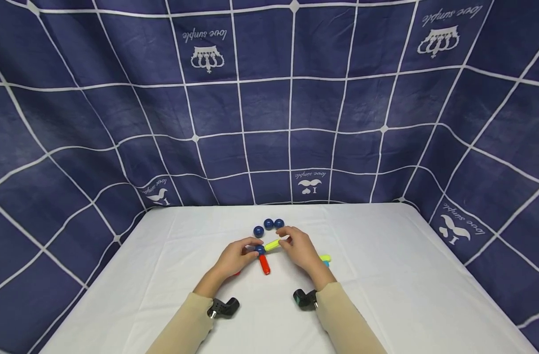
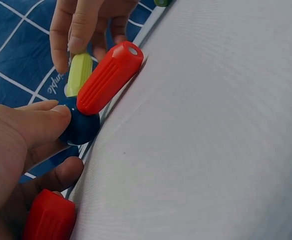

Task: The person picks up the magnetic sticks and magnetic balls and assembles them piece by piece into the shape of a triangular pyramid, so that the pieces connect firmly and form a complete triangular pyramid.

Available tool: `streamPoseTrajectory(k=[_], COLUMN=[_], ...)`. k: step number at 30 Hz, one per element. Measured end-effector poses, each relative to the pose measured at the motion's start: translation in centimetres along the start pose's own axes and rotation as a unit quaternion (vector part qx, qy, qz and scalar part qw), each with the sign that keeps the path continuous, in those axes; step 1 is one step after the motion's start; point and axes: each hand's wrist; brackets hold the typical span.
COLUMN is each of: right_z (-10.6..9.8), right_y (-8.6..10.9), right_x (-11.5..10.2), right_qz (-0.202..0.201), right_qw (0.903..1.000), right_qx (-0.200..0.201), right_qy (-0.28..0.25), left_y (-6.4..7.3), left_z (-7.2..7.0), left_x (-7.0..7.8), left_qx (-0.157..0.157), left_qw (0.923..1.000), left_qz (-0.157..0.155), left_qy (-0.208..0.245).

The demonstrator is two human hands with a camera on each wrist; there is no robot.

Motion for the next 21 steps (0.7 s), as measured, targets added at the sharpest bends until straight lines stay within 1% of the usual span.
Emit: streamPoseTrajectory(k=[6,8,12,14,17,21], right_z=[-0.1,0.0,0.4,0.7,1.1,1.4], right_y=[-1.9,-2.6,-3.9,-4.3,-4.7,-4.9], right_x=[0.5,0.7,1.1,1.3,1.3,1.2], right_qz=[0.033,0.036,0.042,0.047,0.052,0.050], right_qw=[0.9994,0.9991,0.9980,0.9972,0.9964,0.9950], right_qx=[0.003,0.003,-0.011,-0.020,-0.034,-0.048], right_qy=[0.011,0.019,0.047,0.055,0.058,0.071], left_y=[0.0,0.0,-0.1,-0.1,-0.2,-0.2], left_z=[0.0,0.0,0.0,0.0,0.0,0.1], left_x=[0.1,0.1,0.1,0.0,-0.1,-0.2], left_qx=[0.004,0.005,0.008,0.010,0.019,0.025], left_qw=[1.0000,1.0000,0.9999,0.9999,0.9998,0.9995], left_qz=[0.003,0.001,-0.001,0.000,0.011,0.017], left_qy=[-0.003,-0.005,-0.009,-0.006,0.002,0.005])
Point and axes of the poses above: each hand's wrist, its own y-axis away from the middle knuckle, its own z-axis out of the palm, x = y × z, and after that the axes turned 13 degrees about x, right-handed
